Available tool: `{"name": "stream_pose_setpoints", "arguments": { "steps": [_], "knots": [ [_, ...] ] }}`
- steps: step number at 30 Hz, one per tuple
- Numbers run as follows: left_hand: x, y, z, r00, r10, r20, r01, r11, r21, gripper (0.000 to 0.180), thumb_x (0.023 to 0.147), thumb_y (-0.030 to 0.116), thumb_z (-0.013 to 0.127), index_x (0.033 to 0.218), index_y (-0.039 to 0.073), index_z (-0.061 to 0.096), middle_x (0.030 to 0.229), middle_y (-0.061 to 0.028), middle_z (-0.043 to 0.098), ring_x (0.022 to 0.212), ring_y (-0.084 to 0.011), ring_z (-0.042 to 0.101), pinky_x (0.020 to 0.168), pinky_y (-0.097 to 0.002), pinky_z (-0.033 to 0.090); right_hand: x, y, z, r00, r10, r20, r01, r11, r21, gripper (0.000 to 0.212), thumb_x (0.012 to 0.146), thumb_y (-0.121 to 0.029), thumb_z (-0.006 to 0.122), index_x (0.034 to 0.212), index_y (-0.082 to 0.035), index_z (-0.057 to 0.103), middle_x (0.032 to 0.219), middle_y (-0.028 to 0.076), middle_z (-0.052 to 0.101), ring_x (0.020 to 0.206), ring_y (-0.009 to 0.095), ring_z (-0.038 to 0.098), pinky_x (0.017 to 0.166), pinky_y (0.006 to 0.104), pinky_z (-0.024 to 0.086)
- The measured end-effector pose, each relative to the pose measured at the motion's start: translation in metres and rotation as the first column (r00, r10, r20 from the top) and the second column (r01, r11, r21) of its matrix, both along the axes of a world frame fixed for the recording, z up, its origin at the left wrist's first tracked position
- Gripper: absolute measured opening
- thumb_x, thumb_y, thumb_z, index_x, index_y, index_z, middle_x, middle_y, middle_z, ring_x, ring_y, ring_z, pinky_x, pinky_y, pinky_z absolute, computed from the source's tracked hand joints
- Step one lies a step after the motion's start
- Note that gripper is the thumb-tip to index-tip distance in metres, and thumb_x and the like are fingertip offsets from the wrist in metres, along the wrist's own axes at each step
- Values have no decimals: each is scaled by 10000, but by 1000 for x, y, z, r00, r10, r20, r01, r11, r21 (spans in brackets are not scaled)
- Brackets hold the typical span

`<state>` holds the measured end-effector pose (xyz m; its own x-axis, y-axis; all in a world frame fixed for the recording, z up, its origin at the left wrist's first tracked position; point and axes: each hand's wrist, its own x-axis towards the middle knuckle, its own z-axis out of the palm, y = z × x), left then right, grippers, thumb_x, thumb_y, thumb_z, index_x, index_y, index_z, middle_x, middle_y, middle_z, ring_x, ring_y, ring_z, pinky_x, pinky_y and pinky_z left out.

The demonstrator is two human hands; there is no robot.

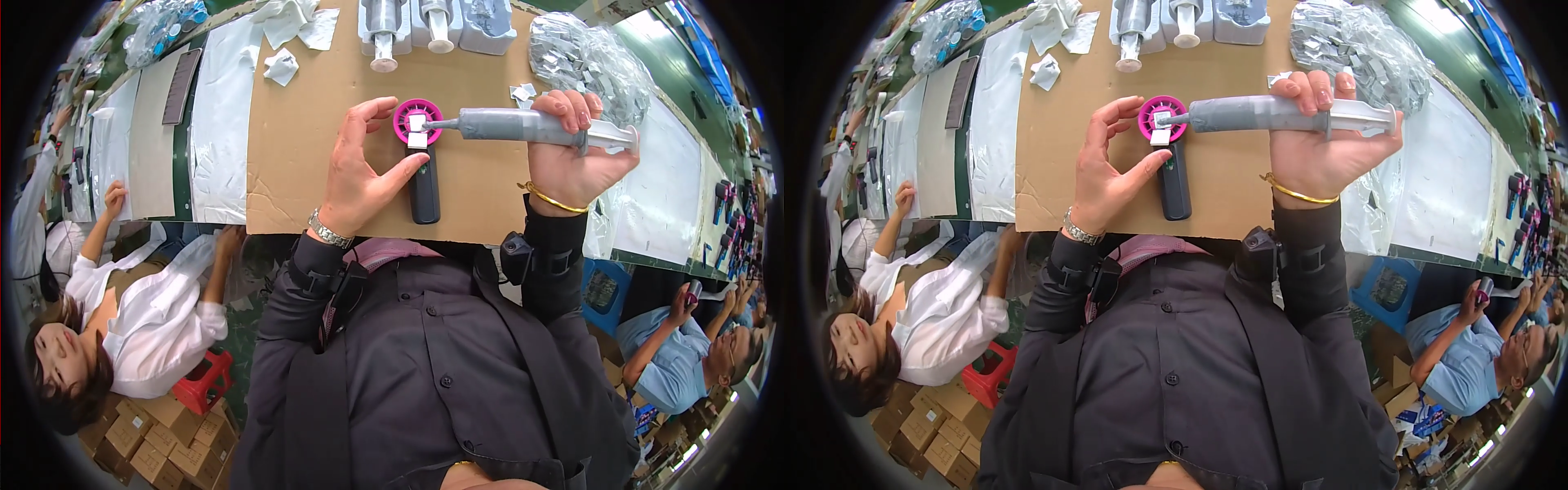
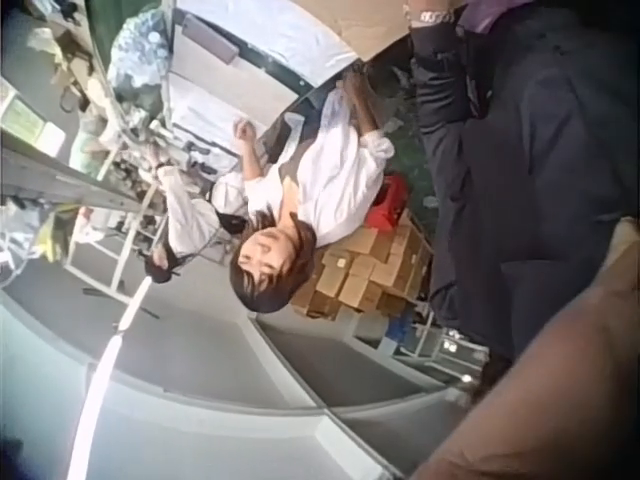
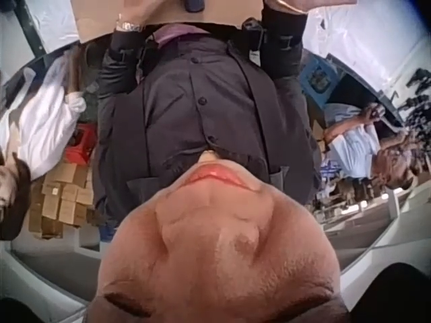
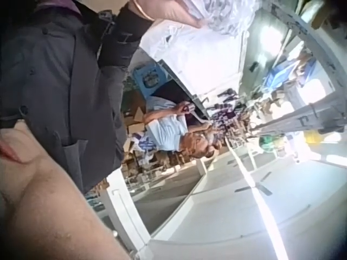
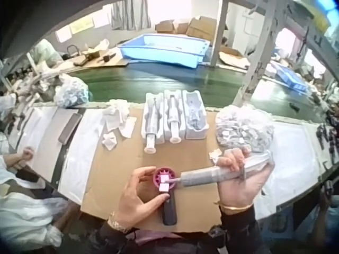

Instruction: The person wipes a small square component with a cloth, places it into a pink circular frame, and applies a substance from a syringe onto the component before repeating the process.

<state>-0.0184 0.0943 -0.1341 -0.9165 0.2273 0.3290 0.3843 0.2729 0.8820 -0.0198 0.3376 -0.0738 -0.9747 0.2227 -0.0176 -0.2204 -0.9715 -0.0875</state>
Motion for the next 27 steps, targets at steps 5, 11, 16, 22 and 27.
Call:
{"name": "stream_pose_setpoints", "arguments": {
  "steps": [5,11,16,22,27],
  "knots": [
    [2,-3,-4,1000,-13,10,13,999,36,678,746,157,863,1316,30,519,1278,-105,595,1142,-248,590,972,-372,486,-3,-10,1,988,-78,-136,124,919,374,596,827,-640,546,928,-53,537,703,39,404,669,185,413,734,366,386],
    [2,-3,-10,1000,-9,5,9,997,76,665,748,151,859,1312,37,527,1278,-100,595,1134,-239,591,957,-362,487,-5,-20,6,990,-46,-134,108,862,496,687,857,-775,337,986,-152,597,642,99,474,615,229,432,693,420,399],
    [2,-5,-15,1000,-8,17,6,995,98,660,745,146,859,1309,39,533,1276,-97,601,1129,-233,595,946,-352,487,-3,-31,12,985,7,-175,92,828,553,705,862,-778,319,1019,-140,574,634,120,493,605,243,461,670,436,408],
    [2,-6,-19,999,-9,40,3,990,141,633,751,130,852,1295,38,542,1265,-95,619,1112,-224,607,937,-344,491,-4,-34,13,974,49,-222,96,796,597,730,866,-778,285,1089,-131,540,634,141,509,597,252,474,644,442,413],
    [1,-5,-21,999,-11,36,5,987,162,622,754,119,848,1292,38,546,1261,-94,624,1103,-219,612,931,-339,492,-4,-36,15,968,69,-243,103,772,627,738,866,-776,273,1096,-126,536,632,144,511,593,253,476,623,444,413]
  ]
}}
